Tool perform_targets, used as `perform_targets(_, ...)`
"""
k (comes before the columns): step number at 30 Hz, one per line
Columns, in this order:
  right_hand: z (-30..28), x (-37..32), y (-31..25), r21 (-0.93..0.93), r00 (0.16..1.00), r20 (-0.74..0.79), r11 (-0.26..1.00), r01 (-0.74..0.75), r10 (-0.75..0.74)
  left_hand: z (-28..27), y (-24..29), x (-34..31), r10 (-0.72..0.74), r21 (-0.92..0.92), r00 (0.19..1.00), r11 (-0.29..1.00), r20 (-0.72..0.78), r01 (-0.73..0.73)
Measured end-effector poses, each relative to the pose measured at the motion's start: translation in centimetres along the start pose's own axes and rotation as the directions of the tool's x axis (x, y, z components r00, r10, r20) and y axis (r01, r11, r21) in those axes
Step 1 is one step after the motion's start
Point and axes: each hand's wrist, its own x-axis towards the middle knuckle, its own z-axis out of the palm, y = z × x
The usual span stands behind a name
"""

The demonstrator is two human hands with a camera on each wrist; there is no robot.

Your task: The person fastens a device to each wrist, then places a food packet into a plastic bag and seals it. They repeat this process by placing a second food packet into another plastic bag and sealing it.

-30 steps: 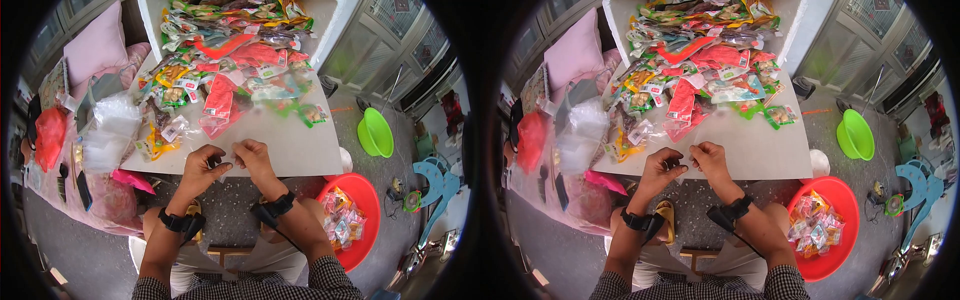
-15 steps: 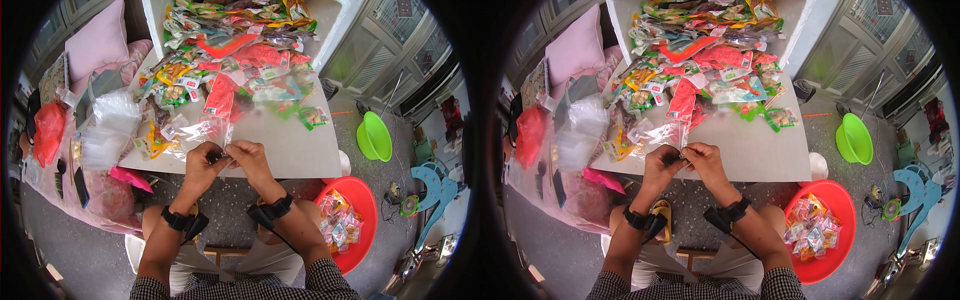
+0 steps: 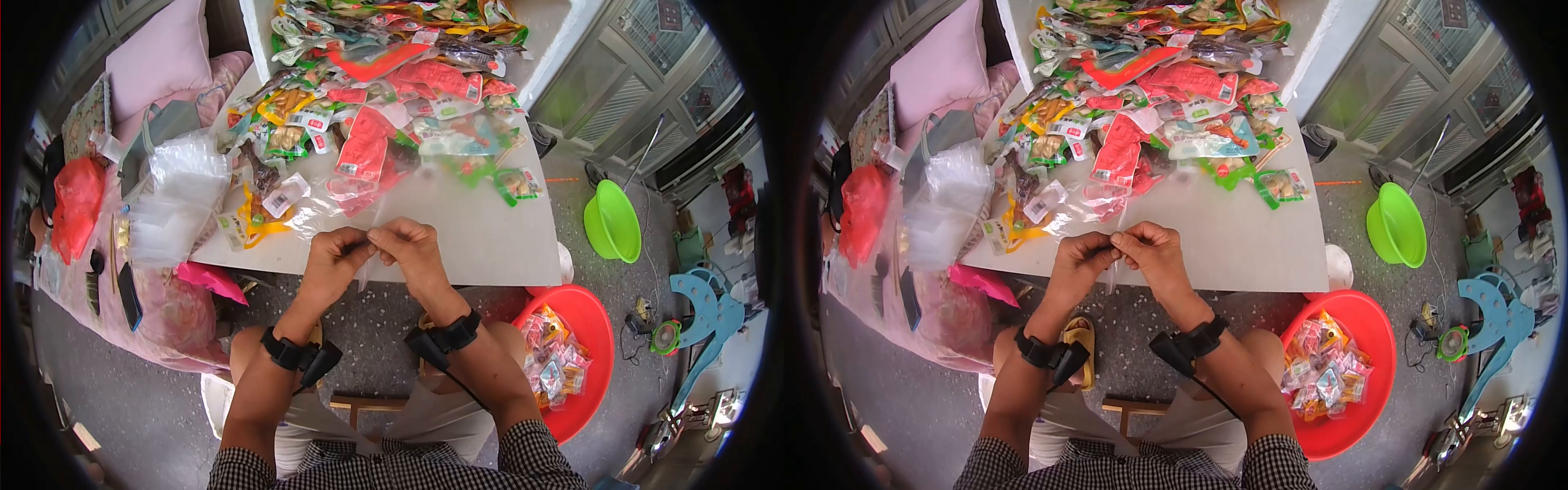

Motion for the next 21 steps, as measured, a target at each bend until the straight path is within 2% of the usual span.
perform_targets(3, 0.2, -0.1, -0.2, 0.039, 1.0, 0.009, 0.999, -0.029, 0.029, -0.4, 1.0, -0.1, -0.213, -0.088, 0.977, 0.973, 0.02, 0.214)
perform_targets(6, 0.1, -0.1, -0.1, 0.054, 0.998, 0.018, 0.997, -0.054, 0.053, -0.4, 0.6, -0.2, -0.222, -0.187, 0.975, 0.957, 0.025, 0.223)
perform_targets(9, 0.0, 0.0, 0.2, 0.067, 0.997, 0.017, 0.995, -0.071, 0.07, -0.3, 0.7, -0.2, -0.214, -0.191, 0.977, 0.959, 0.003, 0.211)
perform_targets(12, 0.1, 0.1, 0.0, 0.049, 0.997, 0.007, 0.996, -0.072, 0.072, 0.1, -0.3, -0.2, -0.081, -0.044, 0.992, 0.996, -0.098, 0.077)
perform_targets(15, 0.1, 0.1, -0.1, 0.032, 0.998, 0.028, 0.998, -0.058, 0.057, -0.2, -0.3, -0.1, -0.122, -0.071, 0.989, 0.991, -0.088, 0.116)
perform_targets(18, 0.1, 0.0, 0.0, 0.041, 0.998, 0.054, 0.998, -0.039, 0.036, -0.6, -0.2, 0.2, -0.279, -0.413, 0.96, 0.874, 0.004, 0.256)
perform_targets(21, 0.1, 0.0, 0.1, 0.064, 0.996, 0.086, 0.998, -0.011, 0.006, -1.2, -0.4, 0.3, -0.32, -0.491, 0.946, 0.817, 0.053, 0.303)
